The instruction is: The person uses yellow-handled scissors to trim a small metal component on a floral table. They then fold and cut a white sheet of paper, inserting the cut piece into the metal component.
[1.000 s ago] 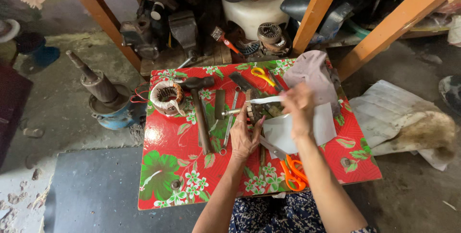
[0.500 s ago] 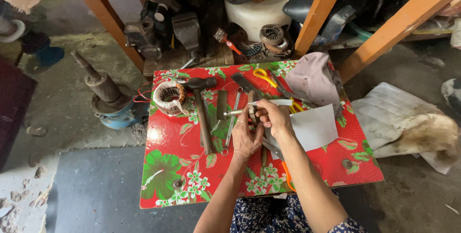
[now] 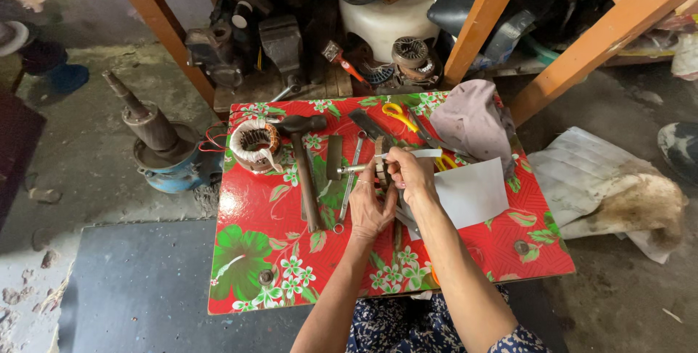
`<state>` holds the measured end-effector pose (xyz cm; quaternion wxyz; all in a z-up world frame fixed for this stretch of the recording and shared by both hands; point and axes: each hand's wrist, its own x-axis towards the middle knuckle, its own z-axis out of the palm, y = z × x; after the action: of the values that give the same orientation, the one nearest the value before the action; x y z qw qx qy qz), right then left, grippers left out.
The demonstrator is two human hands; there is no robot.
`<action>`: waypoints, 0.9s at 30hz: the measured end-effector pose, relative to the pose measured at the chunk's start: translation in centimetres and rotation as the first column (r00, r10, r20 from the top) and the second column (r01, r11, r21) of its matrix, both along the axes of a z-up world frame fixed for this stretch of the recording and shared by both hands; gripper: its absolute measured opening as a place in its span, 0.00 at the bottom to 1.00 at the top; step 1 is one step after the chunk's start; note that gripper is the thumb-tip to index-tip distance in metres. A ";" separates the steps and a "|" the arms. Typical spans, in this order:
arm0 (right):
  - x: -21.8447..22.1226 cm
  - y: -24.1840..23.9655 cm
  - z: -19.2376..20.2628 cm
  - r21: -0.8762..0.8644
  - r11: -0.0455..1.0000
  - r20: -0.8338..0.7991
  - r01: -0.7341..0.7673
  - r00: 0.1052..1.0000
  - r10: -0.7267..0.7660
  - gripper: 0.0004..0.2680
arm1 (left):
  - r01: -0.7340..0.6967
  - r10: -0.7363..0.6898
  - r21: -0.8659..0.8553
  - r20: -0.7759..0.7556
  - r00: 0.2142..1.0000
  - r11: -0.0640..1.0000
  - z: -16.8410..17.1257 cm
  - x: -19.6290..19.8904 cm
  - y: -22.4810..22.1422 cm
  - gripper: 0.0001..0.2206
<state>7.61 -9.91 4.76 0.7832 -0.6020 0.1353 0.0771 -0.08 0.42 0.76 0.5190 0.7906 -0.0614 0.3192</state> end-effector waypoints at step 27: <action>-0.3 -3.9 0.7 0.135 0.986 0.057 -0.102 0.994 0.095 0.07 | -0.007 0.003 -0.043 -0.106 0.994 0.999 2.6 -0.8 -0.3 0.29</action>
<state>7.31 -13.84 5.47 0.8212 -0.5542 0.0801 0.1099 -0.89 0.08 3.34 0.5377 0.7952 -0.0248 0.2792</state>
